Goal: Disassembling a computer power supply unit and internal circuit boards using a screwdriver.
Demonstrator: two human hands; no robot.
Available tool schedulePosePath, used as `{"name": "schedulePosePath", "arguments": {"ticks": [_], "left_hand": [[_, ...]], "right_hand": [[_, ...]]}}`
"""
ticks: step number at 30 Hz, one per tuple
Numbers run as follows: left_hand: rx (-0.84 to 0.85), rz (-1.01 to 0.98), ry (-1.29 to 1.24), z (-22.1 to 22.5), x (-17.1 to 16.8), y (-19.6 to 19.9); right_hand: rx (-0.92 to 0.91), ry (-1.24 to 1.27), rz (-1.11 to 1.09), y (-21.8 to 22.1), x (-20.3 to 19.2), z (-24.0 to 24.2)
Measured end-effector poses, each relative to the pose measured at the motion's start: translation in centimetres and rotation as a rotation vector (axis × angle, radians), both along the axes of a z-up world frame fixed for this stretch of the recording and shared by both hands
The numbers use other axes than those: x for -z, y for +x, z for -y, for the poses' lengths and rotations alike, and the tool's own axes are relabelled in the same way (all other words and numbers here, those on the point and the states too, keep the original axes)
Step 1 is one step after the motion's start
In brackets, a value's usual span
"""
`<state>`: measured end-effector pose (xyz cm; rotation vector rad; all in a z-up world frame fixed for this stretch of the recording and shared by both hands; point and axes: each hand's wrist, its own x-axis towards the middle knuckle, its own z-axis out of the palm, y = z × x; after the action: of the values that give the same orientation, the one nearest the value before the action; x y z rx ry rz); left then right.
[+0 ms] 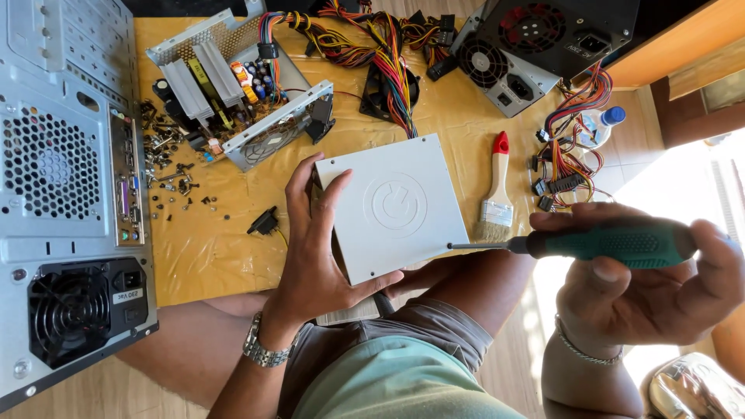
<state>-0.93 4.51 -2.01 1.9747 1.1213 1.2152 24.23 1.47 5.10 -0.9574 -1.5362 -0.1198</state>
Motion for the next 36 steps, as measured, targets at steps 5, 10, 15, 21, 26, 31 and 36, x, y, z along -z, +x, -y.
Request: {"name": "schedulePosePath", "arguments": {"ticks": [5,10,15,21,26,31,36], "left_hand": [[-0.006,-0.004,0.007,0.0,-0.2,0.0],[-0.007,-0.011,0.003,0.0,-0.2,0.0],[-0.004,-0.016,-0.006,0.0,-0.4,0.0],[-0.006,-0.027,0.004,0.0,-0.4,-0.1],[-0.009,-0.022,0.016,0.1,-0.4,0.0],[-0.013,-0.030,0.002,0.1,-0.5,0.0],[-0.017,-0.033,0.015,0.1,-0.6,0.0]], "right_hand": [[0.036,0.023,0.029,0.5,0.3,-0.2],[-0.034,0.010,0.052,1.2,0.2,-0.4],[-0.615,-0.884,-0.260,10.8,0.3,3.7],[-0.419,-0.160,0.203,2.2,-3.0,-0.8],[-0.398,-0.185,0.113,2.8,-2.4,-0.7],[-0.381,-0.119,0.132,2.4,-2.8,-1.7],[-0.469,-0.136,0.090,2.6,-2.6,-2.0]]}}
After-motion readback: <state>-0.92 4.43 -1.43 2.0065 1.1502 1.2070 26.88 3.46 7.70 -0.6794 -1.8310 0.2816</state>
